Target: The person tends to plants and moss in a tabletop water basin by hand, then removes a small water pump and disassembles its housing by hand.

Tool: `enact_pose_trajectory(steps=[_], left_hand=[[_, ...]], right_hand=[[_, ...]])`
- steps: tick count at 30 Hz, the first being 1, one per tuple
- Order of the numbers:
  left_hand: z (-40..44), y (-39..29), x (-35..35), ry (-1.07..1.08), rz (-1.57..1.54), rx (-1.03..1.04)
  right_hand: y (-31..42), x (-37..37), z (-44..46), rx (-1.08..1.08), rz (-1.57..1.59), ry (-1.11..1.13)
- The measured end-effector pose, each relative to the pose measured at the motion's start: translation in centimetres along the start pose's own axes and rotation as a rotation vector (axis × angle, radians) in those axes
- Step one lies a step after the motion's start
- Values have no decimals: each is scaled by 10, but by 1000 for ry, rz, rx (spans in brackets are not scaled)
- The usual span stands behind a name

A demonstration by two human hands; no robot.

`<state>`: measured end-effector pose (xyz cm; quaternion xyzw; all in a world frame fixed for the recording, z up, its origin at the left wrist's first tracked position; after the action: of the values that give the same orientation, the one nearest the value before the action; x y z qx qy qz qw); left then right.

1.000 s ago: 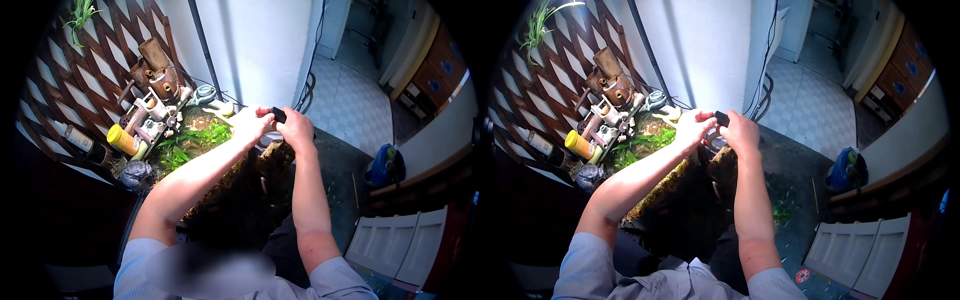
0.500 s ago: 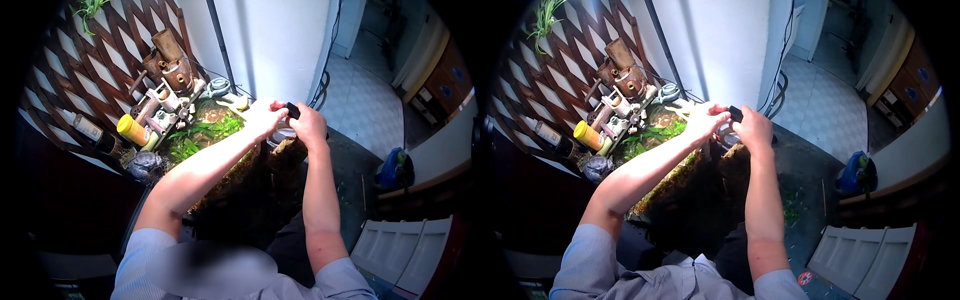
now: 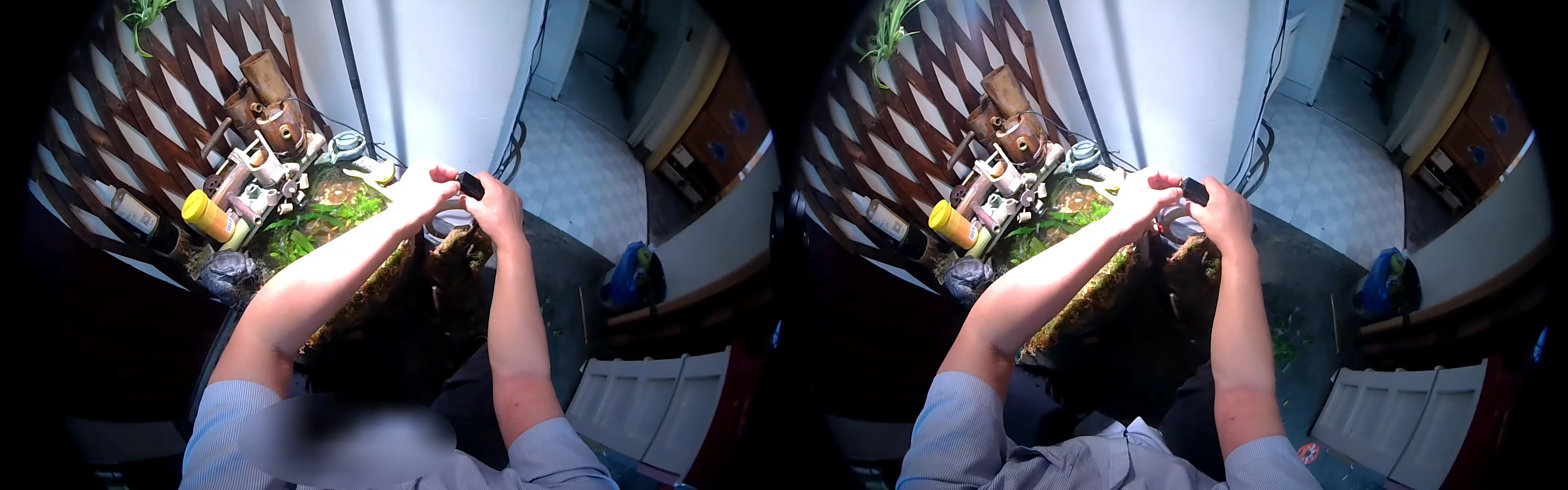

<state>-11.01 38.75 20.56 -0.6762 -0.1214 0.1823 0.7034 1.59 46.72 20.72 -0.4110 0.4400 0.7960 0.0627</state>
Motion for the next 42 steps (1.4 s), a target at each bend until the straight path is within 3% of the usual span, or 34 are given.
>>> enact_pose_trajectory(steps=[3, 5, 13, 17, 19, 20, 23, 24, 31, 33, 35, 41, 42], left_hand=[[1, 2, 2, 17, -125, -16], [0, 13, 2, 26, -372, -159], [5, 17, 4, 106, -418, -187], [4, 9, 14, 327, -383, -330], [2, 3, 17, 394, -297, -310], [3, -6, 15, 389, -123, -188], [-6, -23, 17, 335, -40, -43], [-7, -32, 13, 268, 220, 49], [-8, -27, 9, 153, 361, 47], [-3, -21, 7, 152, 185, 17], [0, -19, 3, 122, 200, -7], [0, -34, 1, 120, 609, 212], [-4, -38, 3, 130, 599, 164]], right_hand=[[1, 0, 0, -36, -1, -18], [5, -2, -1, -32, -2, 3], [6, -4, -3, -77, 26, -13], [1, -2, -2, -65, 51, 8], [0, -2, -1, -61, 83, 2], [0, -2, -1, -63, 83, 2], [0, -6, -2, -63, 109, -6], [1, -7, -2, -61, 115, -4], [2, -6, -2, -38, 109, 44], [1, -6, -5, -39, 117, 24], [1, -9, -2, -55, 124, -2], [0, -3, -1, -57, 96, -11], [-3, -1, -1, -46, 133, 17]])
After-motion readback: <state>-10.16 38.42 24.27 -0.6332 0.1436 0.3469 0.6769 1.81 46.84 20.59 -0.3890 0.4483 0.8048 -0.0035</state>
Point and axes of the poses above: each hand's wrist, its own z-axis towards the middle knuckle, its own x-axis out of the palm, y = z × x, the point moved 8 cm from there along z, towards the middle knuckle, and after that the axes turned 3 degrees about y, right-handed, at the moved point
